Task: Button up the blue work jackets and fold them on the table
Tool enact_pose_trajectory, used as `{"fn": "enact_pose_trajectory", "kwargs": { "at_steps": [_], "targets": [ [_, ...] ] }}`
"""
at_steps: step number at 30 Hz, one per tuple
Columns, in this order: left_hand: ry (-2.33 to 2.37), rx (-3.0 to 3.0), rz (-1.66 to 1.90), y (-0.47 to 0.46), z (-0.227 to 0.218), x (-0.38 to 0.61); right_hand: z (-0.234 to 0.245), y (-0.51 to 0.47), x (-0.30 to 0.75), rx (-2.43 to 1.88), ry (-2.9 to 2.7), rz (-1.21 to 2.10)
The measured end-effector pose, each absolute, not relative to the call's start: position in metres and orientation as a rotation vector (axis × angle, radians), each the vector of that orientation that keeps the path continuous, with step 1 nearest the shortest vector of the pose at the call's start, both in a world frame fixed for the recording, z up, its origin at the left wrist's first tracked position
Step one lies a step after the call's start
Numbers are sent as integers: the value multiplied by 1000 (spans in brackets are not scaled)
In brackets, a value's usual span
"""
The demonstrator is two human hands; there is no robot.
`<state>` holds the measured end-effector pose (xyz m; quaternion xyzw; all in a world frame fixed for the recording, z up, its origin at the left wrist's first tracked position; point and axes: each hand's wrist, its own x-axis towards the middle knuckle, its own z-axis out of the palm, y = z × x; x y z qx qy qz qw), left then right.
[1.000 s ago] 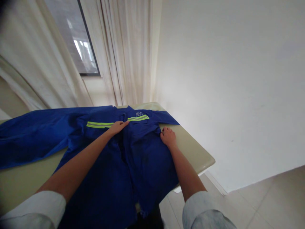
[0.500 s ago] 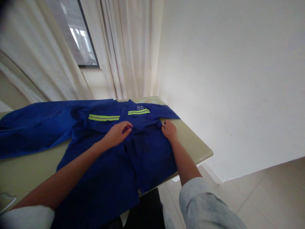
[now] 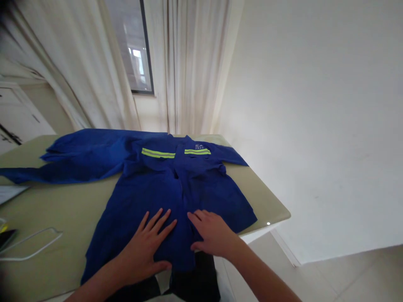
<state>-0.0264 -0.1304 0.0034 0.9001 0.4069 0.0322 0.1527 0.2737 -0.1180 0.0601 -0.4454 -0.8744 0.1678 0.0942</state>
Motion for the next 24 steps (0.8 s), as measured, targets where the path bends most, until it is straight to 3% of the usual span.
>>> {"fn": "enact_pose_trajectory", "kwargs": {
  "at_steps": [7, 11, 14, 17, 19, 24],
  "targets": [
    [1114, 2589, -13, -106, 47, -21, 91, -165, 295, -1485, -2031, 493],
    [1397, 2575, 152, -44, 76, 3, 78, -193, 264, -1460, -2304, 809],
    [1580, 2527, 486, 4, 66, 25, 64, -196, 247, -1456, -2321, 984],
    [1537, 2558, 549, 32, 33, 35, 68, -165, 263, -1362, -2148, 1148],
    [1483, 2564, 532, 40, 10, 35, 77, -122, 291, -1380, -1951, 1034],
    [1502, 2482, 612, 46, -11, 30, 86, 30, 373, -1788, -1445, 338]
  ]
}}
